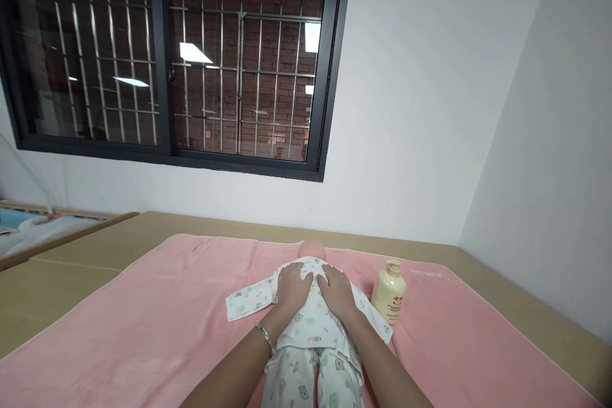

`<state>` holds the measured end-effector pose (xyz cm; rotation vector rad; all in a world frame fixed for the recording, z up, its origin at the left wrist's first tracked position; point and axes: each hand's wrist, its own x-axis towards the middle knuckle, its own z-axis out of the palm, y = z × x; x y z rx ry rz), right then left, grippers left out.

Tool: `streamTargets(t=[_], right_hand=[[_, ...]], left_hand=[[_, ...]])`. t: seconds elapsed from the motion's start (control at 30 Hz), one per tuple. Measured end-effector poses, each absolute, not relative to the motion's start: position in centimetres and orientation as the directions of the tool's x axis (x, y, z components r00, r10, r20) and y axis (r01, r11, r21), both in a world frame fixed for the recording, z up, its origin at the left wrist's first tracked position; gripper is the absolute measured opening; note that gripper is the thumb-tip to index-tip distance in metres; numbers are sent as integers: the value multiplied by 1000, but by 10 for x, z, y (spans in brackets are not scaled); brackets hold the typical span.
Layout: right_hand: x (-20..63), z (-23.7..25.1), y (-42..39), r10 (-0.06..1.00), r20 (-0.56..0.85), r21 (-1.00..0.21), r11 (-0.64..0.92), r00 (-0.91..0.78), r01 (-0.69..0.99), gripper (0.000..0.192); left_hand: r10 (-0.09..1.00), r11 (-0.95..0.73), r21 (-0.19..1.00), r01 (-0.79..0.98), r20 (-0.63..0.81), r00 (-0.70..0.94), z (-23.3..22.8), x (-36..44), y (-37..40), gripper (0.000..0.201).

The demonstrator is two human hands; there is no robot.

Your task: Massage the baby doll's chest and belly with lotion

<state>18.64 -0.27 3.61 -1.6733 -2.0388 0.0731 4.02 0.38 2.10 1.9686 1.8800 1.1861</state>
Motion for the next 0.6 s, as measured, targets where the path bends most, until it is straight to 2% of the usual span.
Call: streamTargets(t=[0.6], right_hand=[[187, 35, -3, 937, 328, -352, 240, -121, 905, 51]], left_hand=[[913, -175, 633, 755, 391, -117, 21, 40, 5, 44]])
